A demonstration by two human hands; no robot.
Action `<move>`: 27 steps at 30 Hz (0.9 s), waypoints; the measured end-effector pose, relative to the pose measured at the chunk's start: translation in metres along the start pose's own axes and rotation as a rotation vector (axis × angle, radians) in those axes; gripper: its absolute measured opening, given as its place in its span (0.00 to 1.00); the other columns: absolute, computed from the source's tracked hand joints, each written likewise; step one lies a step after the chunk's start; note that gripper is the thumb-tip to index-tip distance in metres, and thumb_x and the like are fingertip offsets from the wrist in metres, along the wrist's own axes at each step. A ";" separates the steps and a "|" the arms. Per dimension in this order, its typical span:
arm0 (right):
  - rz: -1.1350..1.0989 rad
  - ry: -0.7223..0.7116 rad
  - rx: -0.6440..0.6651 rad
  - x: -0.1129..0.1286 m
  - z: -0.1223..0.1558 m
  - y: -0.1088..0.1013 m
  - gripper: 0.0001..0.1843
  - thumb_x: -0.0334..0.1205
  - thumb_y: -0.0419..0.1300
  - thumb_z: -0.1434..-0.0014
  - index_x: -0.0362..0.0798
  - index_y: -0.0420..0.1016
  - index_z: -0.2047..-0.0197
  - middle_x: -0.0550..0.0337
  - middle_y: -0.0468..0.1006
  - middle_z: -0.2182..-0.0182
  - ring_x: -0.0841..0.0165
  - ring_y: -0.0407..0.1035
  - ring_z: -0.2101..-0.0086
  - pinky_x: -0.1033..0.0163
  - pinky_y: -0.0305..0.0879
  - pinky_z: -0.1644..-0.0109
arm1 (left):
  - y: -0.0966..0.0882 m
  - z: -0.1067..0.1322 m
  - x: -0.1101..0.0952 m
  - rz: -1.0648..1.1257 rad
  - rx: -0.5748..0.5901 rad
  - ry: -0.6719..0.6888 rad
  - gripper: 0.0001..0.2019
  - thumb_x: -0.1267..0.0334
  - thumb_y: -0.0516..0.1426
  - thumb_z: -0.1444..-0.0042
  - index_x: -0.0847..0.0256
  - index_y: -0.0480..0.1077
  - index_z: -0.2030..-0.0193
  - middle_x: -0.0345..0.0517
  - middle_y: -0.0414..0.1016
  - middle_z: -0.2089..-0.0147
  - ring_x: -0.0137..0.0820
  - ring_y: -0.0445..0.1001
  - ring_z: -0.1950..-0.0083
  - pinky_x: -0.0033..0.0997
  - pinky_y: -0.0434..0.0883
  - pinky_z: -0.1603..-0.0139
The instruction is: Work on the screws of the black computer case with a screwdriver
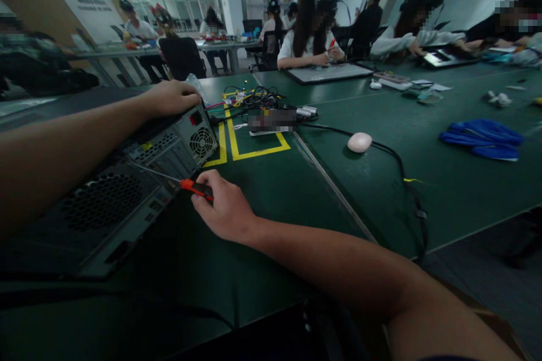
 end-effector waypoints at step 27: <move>0.024 -0.034 -0.007 -0.003 0.000 0.001 0.09 0.44 0.59 0.30 0.50 0.68 0.50 0.58 0.78 0.60 0.64 0.72 0.62 0.56 0.67 0.54 | 0.001 -0.003 0.002 -0.034 0.010 0.026 0.29 0.52 0.46 0.30 0.68 0.78 0.37 0.62 0.80 0.38 0.49 0.76 0.39 0.46 0.70 0.36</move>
Point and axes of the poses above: each hand's wrist, its own z-axis away from the middle knuckle, its own y-axis out of the palm, x = y × z, the point moved 1 cm from there along -z, towards the middle knuckle
